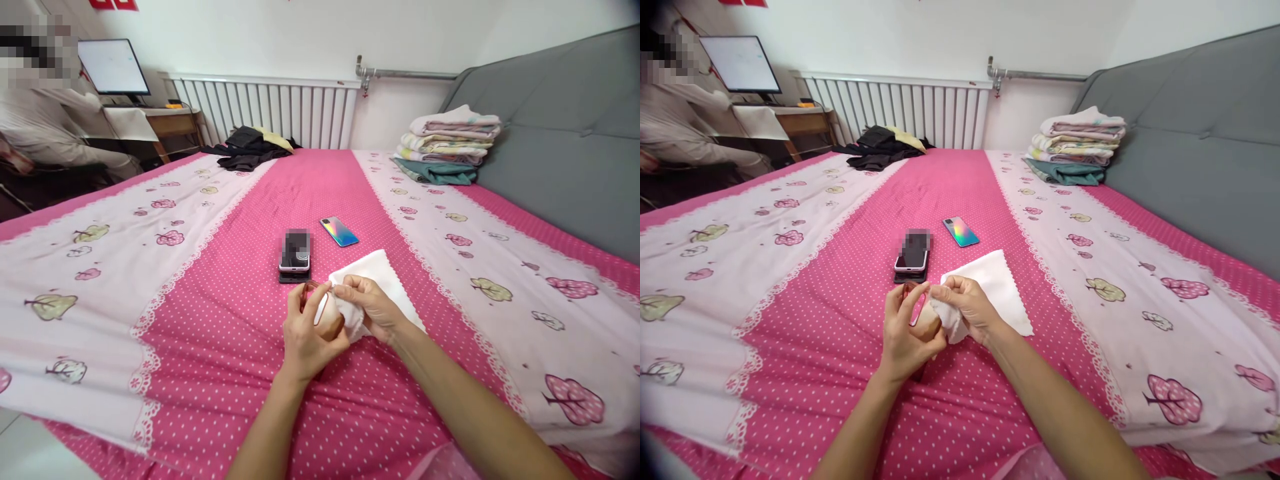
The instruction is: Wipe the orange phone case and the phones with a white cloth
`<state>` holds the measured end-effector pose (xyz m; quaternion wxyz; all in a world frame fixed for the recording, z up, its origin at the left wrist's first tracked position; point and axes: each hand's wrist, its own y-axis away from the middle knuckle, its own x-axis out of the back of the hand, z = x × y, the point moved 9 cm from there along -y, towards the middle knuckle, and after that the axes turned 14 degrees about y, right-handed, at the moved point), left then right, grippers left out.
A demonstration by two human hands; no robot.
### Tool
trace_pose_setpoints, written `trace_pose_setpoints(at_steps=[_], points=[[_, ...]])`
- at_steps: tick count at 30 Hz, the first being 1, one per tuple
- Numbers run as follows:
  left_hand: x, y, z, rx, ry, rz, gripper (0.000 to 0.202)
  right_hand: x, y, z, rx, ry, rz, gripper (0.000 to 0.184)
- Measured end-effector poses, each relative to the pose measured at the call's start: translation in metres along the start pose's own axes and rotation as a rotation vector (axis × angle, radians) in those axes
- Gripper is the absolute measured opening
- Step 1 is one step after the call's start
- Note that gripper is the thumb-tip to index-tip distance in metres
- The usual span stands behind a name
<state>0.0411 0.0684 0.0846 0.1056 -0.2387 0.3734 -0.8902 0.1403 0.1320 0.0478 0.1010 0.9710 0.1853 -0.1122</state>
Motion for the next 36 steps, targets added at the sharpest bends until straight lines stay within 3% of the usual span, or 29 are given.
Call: trace_pose_setpoints(at_steps=[12,36], points=[[0.013,-0.003,-0.005,0.06,0.016,0.11,0.069,-0.005,0.0,-0.001,0.066,-0.051,0.041,0.04],[0.022,-0.002,-0.017,0.169,0.141,0.14,0.071,-0.017,0.0,0.0,0.154,-0.004,-0.102,0.031]])
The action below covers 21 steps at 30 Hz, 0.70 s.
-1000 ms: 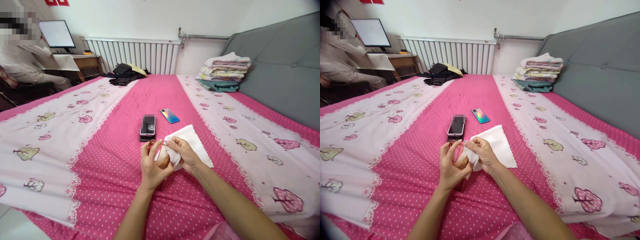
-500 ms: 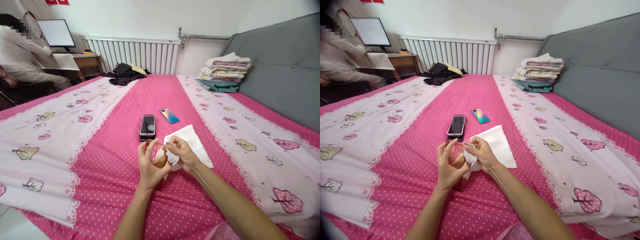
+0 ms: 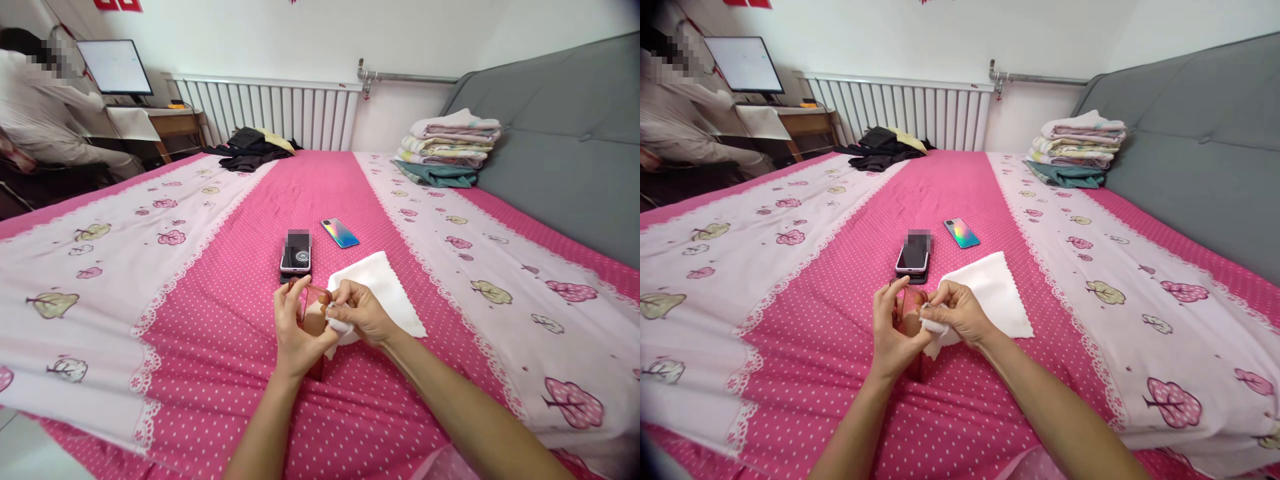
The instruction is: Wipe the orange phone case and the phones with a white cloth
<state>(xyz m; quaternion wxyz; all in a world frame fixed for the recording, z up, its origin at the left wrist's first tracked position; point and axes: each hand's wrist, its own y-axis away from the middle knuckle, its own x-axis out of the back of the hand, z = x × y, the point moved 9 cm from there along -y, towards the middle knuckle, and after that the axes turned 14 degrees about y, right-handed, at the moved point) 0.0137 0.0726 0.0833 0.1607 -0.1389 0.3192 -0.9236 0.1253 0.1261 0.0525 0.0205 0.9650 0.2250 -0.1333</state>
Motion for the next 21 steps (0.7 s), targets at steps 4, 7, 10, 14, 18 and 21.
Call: trace_pose_setpoints(at_steps=[4,7,10,14,18,21], points=[[0.002,-0.001,-0.001,0.001,0.047,-0.005,0.073,-0.004,0.001,0.002,0.025,0.087,-0.021,0.027],[0.002,-0.002,0.003,-0.021,0.063,0.004,0.07,-0.002,0.002,0.0,0.059,0.107,0.038,0.026],[0.0,-0.001,0.007,-0.044,0.037,-0.002,0.069,0.003,0.004,-0.004,0.11,0.096,0.144,0.027],[-0.006,0.0,0.011,-0.09,0.007,-0.04,0.068,0.01,0.006,-0.011,0.139,0.08,0.219,0.029],[-0.014,0.004,0.015,-0.125,-0.002,-0.107,0.068,0.017,0.006,-0.017,0.122,0.048,0.214,0.032],[-0.019,0.008,0.02,-0.177,-0.004,-0.148,0.071,0.013,0.004,-0.016,0.056,0.028,0.101,0.035]])
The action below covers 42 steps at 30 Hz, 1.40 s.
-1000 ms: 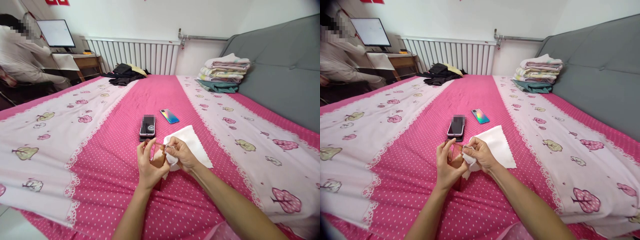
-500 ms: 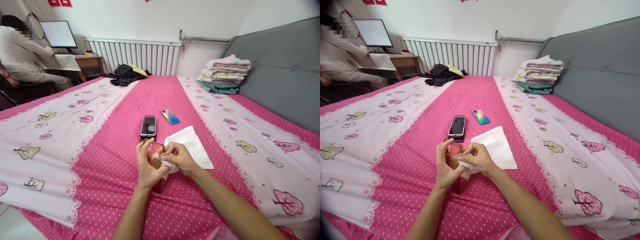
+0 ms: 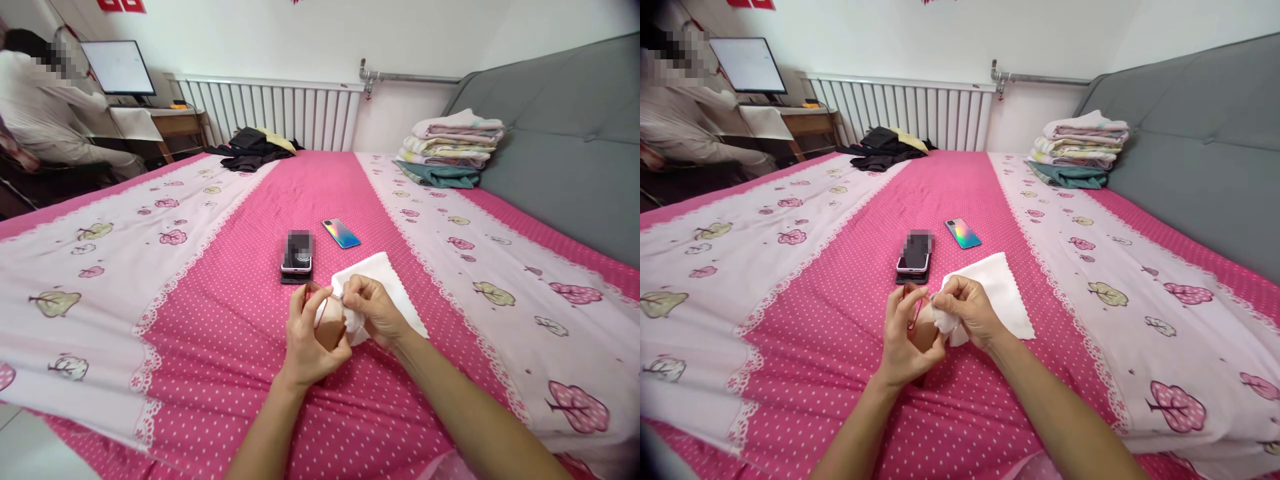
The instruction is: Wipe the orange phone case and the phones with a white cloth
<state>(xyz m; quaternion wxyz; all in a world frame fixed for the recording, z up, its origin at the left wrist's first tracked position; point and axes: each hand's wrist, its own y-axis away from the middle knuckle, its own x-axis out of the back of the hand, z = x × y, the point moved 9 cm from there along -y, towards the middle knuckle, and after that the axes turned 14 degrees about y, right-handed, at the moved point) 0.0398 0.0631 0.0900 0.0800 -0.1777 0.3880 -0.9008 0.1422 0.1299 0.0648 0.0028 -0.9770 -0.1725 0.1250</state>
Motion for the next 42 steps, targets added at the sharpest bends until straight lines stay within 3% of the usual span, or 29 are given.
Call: trace_pose_setpoints(at_steps=[4,11,19,26,32,37,42], points=[[-0.007,0.004,-0.002,-0.03,0.032,-0.049,0.084,-0.005,0.003,0.003,-0.062,-0.029,-0.069,0.039],[-0.007,0.01,-0.011,0.0,0.12,-0.05,0.098,-0.005,0.006,-0.001,-0.034,0.075,-0.007,0.037],[-0.022,0.014,0.005,-0.099,0.121,-0.199,0.107,0.008,0.002,-0.006,0.018,0.181,0.091,0.034],[-0.035,0.02,0.019,-0.171,0.22,-0.31,0.11,0.017,-0.006,0.018,-0.082,0.18,0.164,0.037],[-0.024,0.013,0.011,-0.169,0.154,-0.203,0.107,0.018,-0.007,0.02,-0.093,0.088,0.157,0.035],[-0.005,0.005,0.011,-0.249,-0.066,-0.086,0.096,0.024,-0.006,0.006,-0.121,-0.027,0.112,0.037],[-0.008,0.002,0.013,-0.29,-0.285,-0.123,0.085,0.013,-0.002,-0.005,-0.044,0.216,-0.083,0.033]])
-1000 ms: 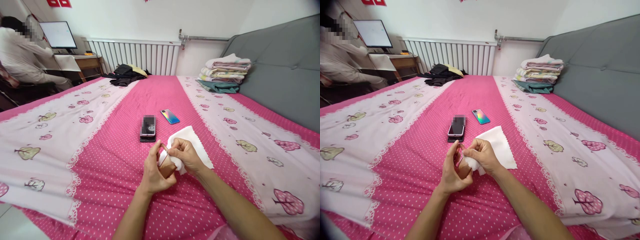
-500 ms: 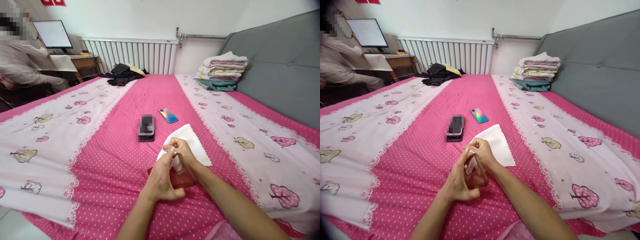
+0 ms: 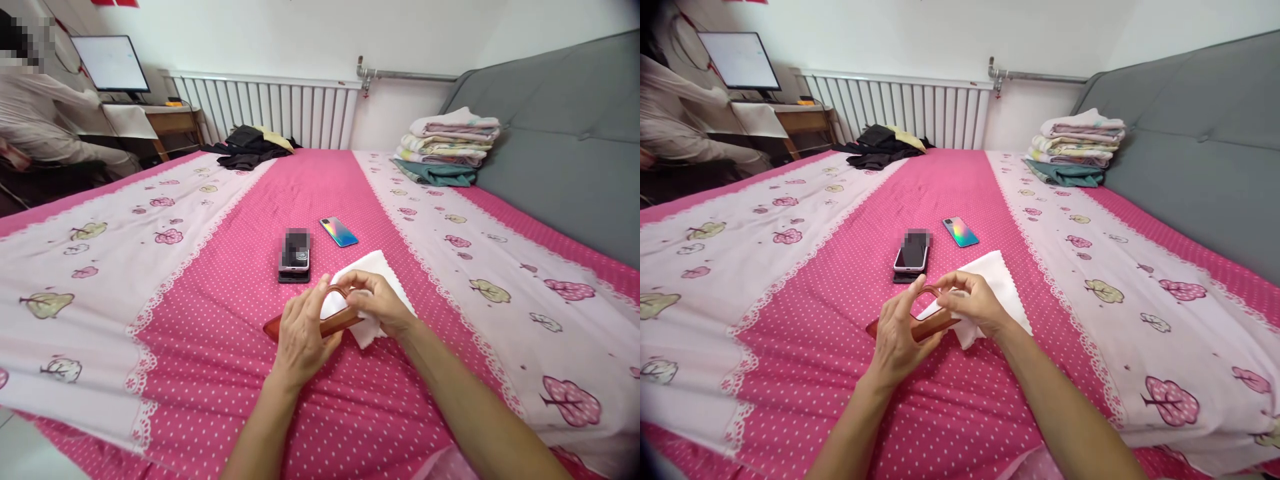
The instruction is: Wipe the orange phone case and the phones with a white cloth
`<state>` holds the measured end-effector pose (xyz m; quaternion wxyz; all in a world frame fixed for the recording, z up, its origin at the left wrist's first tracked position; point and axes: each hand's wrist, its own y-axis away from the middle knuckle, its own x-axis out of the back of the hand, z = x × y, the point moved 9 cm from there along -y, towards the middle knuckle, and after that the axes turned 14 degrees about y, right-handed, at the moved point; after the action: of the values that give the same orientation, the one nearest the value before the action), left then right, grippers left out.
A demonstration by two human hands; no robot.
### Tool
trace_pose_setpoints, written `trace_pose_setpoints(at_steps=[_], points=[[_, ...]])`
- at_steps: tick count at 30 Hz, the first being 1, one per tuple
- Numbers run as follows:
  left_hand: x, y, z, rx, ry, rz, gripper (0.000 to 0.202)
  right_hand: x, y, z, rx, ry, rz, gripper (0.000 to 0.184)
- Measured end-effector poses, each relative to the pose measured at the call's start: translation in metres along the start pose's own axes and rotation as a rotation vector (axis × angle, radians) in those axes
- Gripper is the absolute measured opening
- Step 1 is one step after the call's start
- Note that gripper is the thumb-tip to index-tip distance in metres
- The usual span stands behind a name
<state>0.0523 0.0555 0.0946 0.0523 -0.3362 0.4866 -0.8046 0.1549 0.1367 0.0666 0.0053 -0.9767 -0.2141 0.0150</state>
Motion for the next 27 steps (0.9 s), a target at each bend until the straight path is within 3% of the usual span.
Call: trace_pose_setpoints(at_steps=[3,7,9,11,12,14,16,17,19,21,23,27], points=[[0.001,-0.001,0.0,-0.009,-0.038,0.01,0.085,0.002,0.001,-0.001,0.023,0.107,0.047,0.028],[0.026,0.0,-0.006,0.056,-0.104,0.266,0.093,0.021,0.0,-0.002,0.056,-0.086,0.271,0.027],[0.04,0.006,-0.022,0.222,-0.043,0.441,0.094,0.024,0.001,0.0,0.071,-0.192,0.343,0.028],[0.046,0.021,-0.049,0.509,0.182,0.609,0.087,0.019,0.0,0.003,0.08,-0.244,0.354,0.028],[0.039,0.031,-0.065,0.678,0.384,0.671,0.08,0.012,0.0,0.005,0.078,-0.252,0.336,0.028],[0.005,0.045,-0.086,1.004,0.953,0.708,0.059,-0.007,0.0,0.011,0.067,-0.231,0.263,0.027],[-0.029,0.046,-0.081,1.204,1.457,0.641,0.043,-0.029,0.001,0.018,0.051,-0.169,0.155,0.028],[-0.036,0.044,-0.077,1.253,1.581,0.623,0.039,-0.039,0.002,0.022,0.042,-0.131,0.097,0.029],[-0.037,0.045,-0.074,1.327,1.701,0.699,0.026,-0.052,0.004,0.029,0.038,-0.062,0.024,0.032],[-0.033,0.051,-0.076,1.404,1.763,0.876,0.016,-0.054,0.004,0.031,0.045,0.0,0.018,0.035],[-0.03,0.056,-0.076,1.469,1.797,1.025,0.021,-0.049,0.004,0.029,0.064,0.054,0.057,0.039],[-0.026,0.054,-0.074,1.508,1.81,1.062,0.026,-0.039,0.003,0.022,0.067,0.083,0.118,0.037]])
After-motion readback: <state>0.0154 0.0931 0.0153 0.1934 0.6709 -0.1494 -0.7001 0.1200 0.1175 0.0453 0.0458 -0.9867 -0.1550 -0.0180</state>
